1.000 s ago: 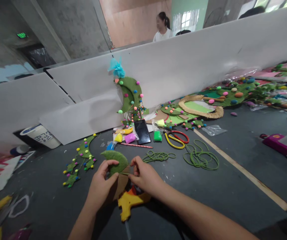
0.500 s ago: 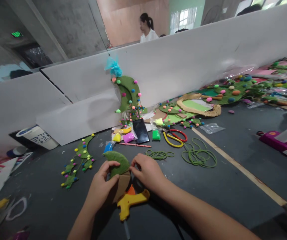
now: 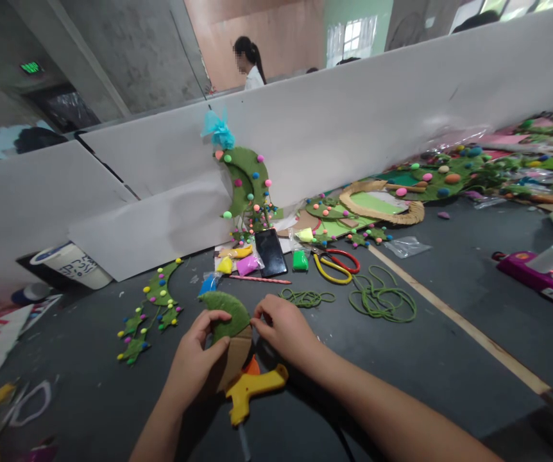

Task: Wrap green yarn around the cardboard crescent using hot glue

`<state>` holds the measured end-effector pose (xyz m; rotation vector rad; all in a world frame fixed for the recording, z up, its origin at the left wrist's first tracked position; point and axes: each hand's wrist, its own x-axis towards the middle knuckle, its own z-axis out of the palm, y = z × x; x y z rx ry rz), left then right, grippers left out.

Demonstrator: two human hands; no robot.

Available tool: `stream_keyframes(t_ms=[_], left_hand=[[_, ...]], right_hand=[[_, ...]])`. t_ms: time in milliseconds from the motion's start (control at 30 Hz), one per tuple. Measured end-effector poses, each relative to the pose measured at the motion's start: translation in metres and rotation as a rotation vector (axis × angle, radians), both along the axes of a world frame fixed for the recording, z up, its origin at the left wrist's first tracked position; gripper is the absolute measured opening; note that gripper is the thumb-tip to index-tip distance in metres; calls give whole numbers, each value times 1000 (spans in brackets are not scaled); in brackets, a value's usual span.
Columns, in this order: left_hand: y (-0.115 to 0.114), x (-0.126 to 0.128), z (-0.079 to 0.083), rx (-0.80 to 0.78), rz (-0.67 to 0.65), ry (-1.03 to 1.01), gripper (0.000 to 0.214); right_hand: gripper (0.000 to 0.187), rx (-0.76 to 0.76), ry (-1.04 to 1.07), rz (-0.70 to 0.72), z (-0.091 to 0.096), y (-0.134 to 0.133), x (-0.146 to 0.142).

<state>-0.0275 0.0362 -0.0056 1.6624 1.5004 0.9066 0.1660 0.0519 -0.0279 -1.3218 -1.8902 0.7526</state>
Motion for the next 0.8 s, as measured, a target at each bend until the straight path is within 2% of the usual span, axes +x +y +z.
stream_keyframes(t_ms=[367, 500, 800], left_hand=[[1, -1, -1, -9, -40, 3, 30], [1, -3, -1, -28, -57, -6, 29], [0, -4, -1, -26, -95, -27, 30]], right_hand=[[10, -67, 113, 45, 0, 3, 2], [11, -135, 175, 98, 1, 6, 5], [12, -316, 274, 109, 2, 8, 7]])
